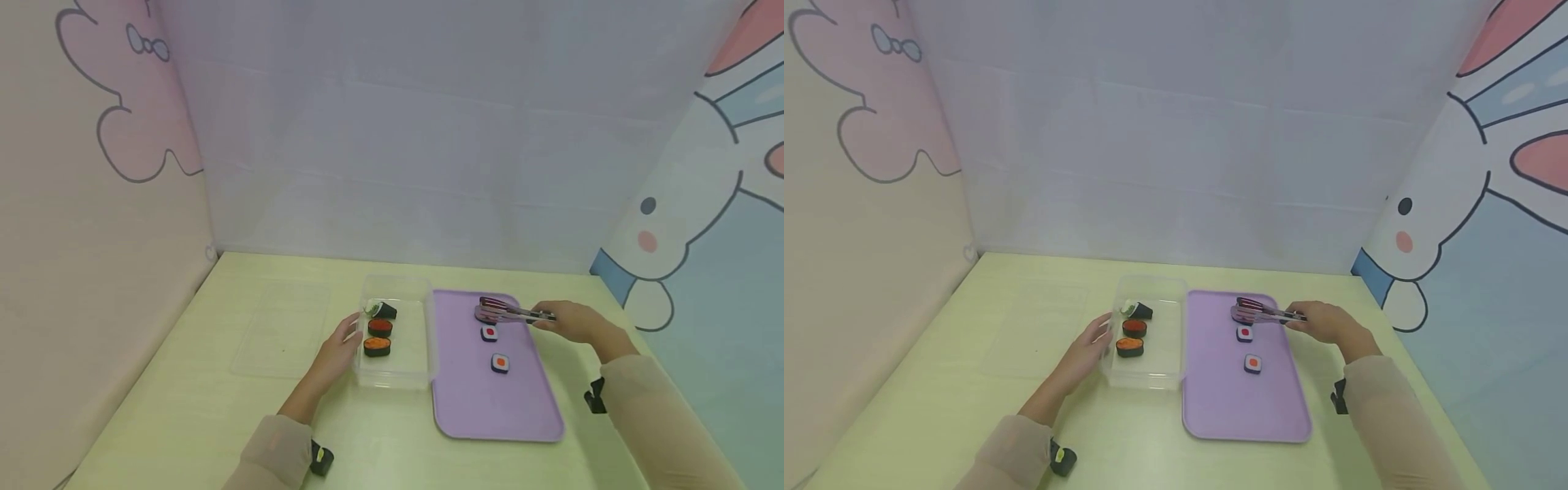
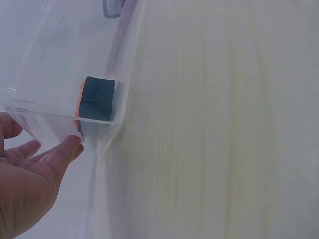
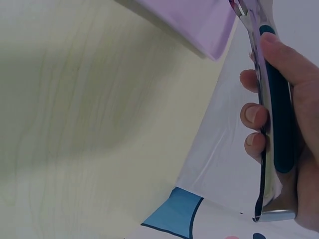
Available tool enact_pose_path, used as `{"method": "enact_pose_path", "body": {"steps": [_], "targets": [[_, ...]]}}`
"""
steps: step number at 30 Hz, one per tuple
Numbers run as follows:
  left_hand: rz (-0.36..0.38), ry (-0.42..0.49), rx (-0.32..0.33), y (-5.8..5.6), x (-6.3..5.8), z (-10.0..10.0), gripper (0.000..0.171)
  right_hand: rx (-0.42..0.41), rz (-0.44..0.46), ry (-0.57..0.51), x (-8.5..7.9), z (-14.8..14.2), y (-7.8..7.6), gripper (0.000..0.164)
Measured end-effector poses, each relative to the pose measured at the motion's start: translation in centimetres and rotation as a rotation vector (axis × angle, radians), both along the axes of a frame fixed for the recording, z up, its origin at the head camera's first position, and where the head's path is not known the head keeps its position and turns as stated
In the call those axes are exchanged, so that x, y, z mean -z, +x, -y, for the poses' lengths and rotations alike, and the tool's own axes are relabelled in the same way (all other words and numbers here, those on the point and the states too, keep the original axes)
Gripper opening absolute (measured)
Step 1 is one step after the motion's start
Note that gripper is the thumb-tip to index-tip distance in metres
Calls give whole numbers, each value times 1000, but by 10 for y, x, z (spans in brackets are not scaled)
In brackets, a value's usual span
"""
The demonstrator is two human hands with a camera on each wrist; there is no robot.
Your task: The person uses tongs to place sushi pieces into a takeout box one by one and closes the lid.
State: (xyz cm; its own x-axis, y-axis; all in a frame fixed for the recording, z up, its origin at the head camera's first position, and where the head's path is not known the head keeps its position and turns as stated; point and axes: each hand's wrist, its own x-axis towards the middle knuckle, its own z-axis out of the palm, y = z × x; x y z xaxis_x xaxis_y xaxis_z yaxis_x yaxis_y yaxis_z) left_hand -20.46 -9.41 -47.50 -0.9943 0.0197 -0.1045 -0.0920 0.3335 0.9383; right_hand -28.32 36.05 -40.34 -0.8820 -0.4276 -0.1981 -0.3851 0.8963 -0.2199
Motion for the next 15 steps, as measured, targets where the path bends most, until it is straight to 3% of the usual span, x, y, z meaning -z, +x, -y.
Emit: {"method": "enact_pose_path", "body": {"steps": [7, 15], "targets": [[-11, 1, 3, 0, 1, 0, 49, -10, -43, -27, -3, 5, 2, 37], [-14, 0, 8, 1, 0, 0, 49, -59, -122, -59, -26, 31, 3, 39]]}}
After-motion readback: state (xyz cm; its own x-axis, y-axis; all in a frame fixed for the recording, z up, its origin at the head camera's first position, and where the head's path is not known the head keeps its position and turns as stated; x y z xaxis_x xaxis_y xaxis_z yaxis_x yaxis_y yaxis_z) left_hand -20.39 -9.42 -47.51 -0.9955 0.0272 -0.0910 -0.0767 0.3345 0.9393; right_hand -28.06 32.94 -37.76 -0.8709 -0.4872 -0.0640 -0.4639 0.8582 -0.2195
